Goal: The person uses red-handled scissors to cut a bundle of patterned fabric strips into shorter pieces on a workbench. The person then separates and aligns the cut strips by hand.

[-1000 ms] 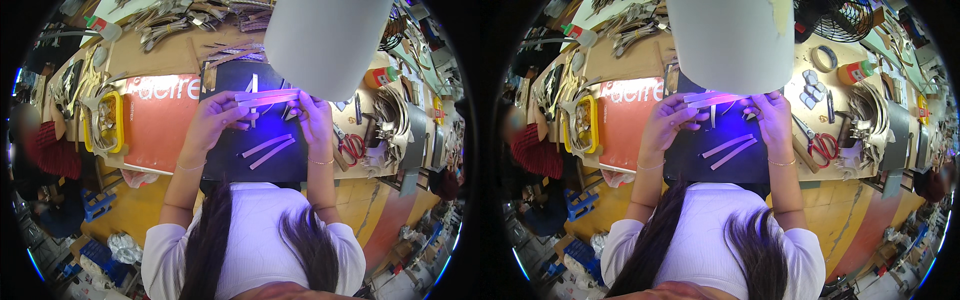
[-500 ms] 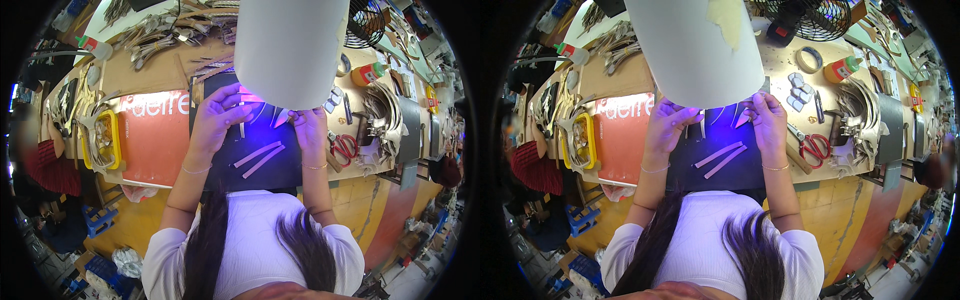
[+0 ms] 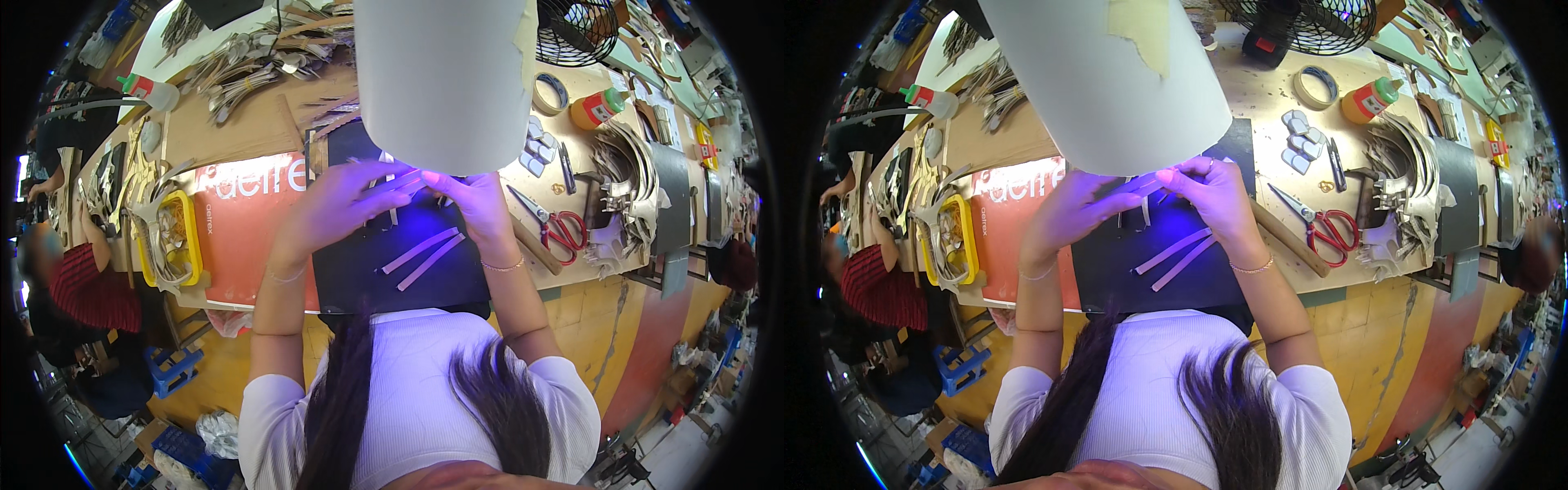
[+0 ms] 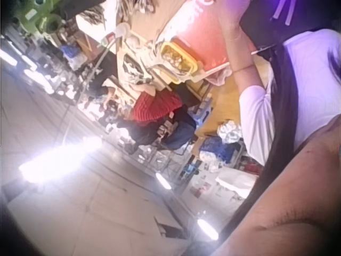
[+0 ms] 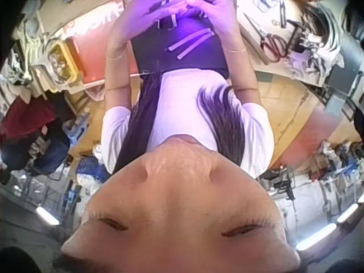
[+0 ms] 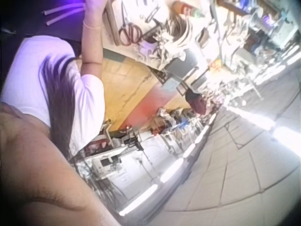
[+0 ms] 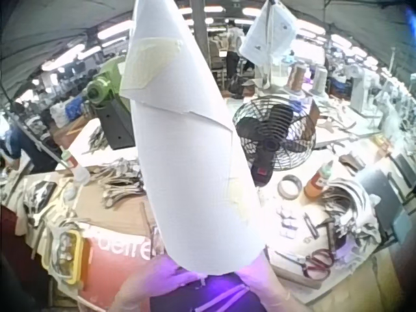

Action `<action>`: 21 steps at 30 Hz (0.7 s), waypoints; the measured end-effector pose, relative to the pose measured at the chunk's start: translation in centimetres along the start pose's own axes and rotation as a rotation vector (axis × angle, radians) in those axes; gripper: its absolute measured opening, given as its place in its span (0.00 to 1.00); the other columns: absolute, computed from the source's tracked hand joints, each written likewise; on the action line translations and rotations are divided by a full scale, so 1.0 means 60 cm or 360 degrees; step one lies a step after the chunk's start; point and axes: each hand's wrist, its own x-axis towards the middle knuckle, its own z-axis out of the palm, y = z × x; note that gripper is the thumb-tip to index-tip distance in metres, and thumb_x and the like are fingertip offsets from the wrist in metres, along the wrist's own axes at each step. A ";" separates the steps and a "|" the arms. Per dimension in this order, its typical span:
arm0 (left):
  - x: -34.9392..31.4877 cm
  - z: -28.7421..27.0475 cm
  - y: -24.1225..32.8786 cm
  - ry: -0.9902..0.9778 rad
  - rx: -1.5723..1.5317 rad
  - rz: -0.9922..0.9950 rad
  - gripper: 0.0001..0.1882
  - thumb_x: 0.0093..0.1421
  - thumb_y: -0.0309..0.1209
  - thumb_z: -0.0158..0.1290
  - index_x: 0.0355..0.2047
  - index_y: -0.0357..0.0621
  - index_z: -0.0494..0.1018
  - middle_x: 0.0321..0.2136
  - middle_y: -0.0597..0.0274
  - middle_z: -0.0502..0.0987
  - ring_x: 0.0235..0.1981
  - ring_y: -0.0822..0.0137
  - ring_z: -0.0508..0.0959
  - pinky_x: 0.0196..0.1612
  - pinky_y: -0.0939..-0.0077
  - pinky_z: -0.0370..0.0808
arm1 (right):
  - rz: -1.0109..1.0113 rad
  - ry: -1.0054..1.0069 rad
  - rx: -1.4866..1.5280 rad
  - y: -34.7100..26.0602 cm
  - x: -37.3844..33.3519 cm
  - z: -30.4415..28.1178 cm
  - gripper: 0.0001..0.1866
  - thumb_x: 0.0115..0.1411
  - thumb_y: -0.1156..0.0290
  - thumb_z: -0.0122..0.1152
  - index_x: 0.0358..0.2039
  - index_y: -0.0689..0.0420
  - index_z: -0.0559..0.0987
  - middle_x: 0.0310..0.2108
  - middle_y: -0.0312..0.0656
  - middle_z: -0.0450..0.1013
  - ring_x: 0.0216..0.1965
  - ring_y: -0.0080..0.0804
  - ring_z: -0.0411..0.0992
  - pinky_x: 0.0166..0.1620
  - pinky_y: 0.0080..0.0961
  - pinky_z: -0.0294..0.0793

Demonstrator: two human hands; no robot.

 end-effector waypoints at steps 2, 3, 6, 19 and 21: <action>0.022 0.020 -0.005 -0.0002 -0.0160 -0.0020 0.17 0.59 0.37 0.55 0.43 0.37 0.75 0.32 0.58 0.80 0.34 0.69 0.80 0.37 0.80 0.75 | -0.0097 0.0003 0.0082 -0.001 0.001 0.008 0.10 0.54 0.71 0.66 0.33 0.64 0.81 0.26 0.37 0.76 0.27 0.16 0.70 0.32 0.13 0.69; 0.024 0.021 -0.007 -0.0002 -0.0367 -0.0062 0.17 0.59 0.38 0.55 0.42 0.36 0.75 0.31 0.57 0.80 0.31 0.69 0.80 0.34 0.80 0.75 | -0.0124 0.0023 0.0112 -0.002 0.000 0.008 0.10 0.54 0.71 0.66 0.34 0.64 0.80 0.26 0.37 0.76 0.28 0.16 0.70 0.32 0.13 0.70; 0.031 0.023 -0.011 -0.0077 -0.0724 -0.0420 0.18 0.59 0.39 0.55 0.40 0.34 0.75 0.27 0.54 0.80 0.25 0.68 0.81 0.28 0.81 0.76 | -0.0146 0.0030 0.0036 -0.008 -0.007 -0.002 0.13 0.54 0.71 0.66 0.38 0.65 0.79 0.30 0.39 0.76 0.30 0.17 0.71 0.34 0.14 0.71; 0.046 0.010 -0.019 -0.0056 -0.0988 -0.0255 0.13 0.61 0.30 0.51 0.41 0.31 0.72 0.29 0.49 0.78 0.25 0.63 0.81 0.25 0.74 0.80 | -0.0058 0.0041 0.0068 -0.007 -0.021 -0.033 0.11 0.57 0.72 0.61 0.40 0.64 0.76 0.32 0.39 0.76 0.31 0.18 0.73 0.32 0.14 0.70; 0.049 0.013 -0.022 -0.0002 -0.1048 -0.0195 0.13 0.61 0.30 0.51 0.42 0.31 0.70 0.28 0.50 0.77 0.25 0.63 0.81 0.24 0.74 0.80 | -0.0059 0.0024 0.0067 -0.006 -0.018 -0.034 0.11 0.58 0.71 0.61 0.39 0.64 0.76 0.31 0.38 0.76 0.31 0.18 0.73 0.32 0.13 0.70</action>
